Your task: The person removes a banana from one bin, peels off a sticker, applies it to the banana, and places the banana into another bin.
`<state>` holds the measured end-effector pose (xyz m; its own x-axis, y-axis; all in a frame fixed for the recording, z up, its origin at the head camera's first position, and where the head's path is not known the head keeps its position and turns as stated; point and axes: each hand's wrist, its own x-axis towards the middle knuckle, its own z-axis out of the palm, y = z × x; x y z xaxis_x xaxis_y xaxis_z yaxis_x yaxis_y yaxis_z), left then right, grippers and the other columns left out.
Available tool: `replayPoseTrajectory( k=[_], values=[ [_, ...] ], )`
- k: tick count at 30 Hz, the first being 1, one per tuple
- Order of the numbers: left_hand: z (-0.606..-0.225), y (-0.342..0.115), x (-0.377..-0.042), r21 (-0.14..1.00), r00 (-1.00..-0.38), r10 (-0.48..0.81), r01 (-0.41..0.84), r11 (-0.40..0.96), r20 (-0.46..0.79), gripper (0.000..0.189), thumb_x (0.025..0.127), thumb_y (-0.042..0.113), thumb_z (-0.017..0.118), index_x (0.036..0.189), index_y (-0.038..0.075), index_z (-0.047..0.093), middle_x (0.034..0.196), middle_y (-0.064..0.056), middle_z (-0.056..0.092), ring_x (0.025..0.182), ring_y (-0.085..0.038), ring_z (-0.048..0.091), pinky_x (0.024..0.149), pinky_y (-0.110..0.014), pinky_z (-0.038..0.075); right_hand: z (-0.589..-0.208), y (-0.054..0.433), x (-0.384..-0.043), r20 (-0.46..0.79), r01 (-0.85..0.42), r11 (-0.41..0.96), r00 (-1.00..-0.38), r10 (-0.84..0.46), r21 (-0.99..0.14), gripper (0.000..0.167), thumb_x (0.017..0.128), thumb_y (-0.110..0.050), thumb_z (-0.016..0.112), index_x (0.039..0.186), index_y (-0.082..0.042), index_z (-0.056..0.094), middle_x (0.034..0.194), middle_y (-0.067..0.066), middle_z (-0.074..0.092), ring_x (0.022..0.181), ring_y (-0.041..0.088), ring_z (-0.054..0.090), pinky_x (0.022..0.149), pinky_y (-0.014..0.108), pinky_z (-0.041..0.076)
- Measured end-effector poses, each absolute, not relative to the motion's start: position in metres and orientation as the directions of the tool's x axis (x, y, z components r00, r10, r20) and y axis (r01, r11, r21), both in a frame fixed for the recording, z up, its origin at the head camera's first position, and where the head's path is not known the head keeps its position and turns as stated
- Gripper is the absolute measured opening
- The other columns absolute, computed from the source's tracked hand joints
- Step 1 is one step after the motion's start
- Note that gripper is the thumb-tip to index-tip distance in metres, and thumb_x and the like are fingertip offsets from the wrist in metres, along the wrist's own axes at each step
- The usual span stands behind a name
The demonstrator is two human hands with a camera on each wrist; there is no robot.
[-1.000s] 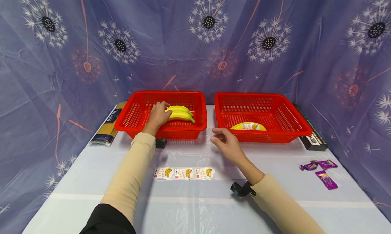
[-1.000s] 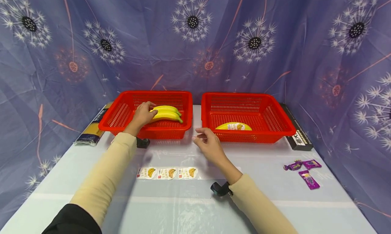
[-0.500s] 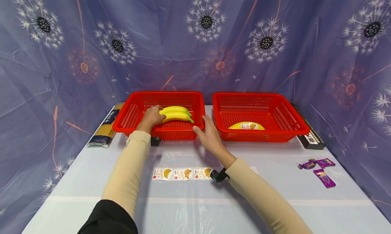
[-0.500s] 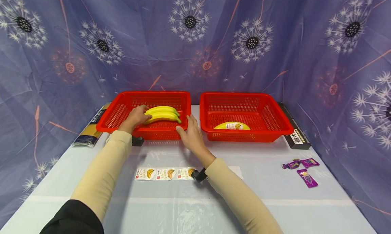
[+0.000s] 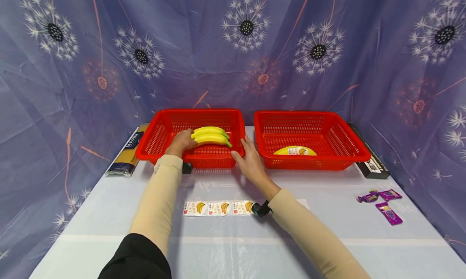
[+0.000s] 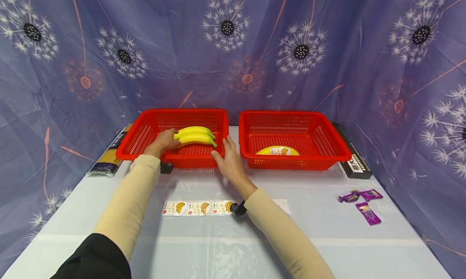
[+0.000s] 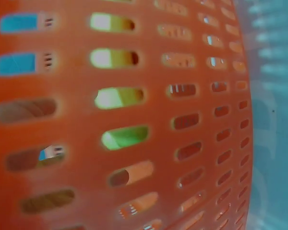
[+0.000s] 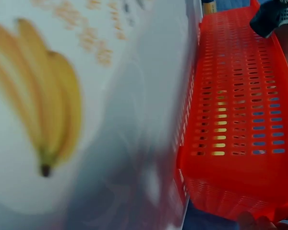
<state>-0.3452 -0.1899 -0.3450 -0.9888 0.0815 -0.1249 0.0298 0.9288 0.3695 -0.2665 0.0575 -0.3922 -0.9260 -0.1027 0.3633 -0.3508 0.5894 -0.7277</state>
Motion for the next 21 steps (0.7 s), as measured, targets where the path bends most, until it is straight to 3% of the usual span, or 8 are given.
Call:
replayPoseTrajectory(
  k=[14,21],
  values=[
    [-0.358,-0.189,-0.344,0.391,-0.985,0.083,0.016,0.920,-0.154,0.058,0.091,0.019,0.059,0.142,0.003,0.035,0.144,-0.028,0.032,0.135,-0.042,0.031,0.110,-0.052,0.029,-0.401,0.063,-0.253,0.462,-0.447,0.584,-0.877,-0.134,-0.678,0.066,0.090,-0.032,0.062,0.142,0.000,0.038,0.154,0.010,0.028,0.140,0.030,0.032,0.110,0.049,0.032],
    [-0.361,-0.189,-0.343,0.361,-0.989,0.093,0.047,0.931,-0.111,0.048,0.089,0.016,0.060,0.133,0.002,0.043,0.135,-0.024,0.047,0.127,-0.039,0.043,0.107,-0.048,0.034,-0.397,0.064,-0.254,0.435,-0.424,0.615,-0.889,-0.143,-0.665,0.067,0.088,-0.033,0.064,0.141,-0.001,0.040,0.154,0.010,0.029,0.139,0.031,0.034,0.110,0.049,0.033]
  ],
)
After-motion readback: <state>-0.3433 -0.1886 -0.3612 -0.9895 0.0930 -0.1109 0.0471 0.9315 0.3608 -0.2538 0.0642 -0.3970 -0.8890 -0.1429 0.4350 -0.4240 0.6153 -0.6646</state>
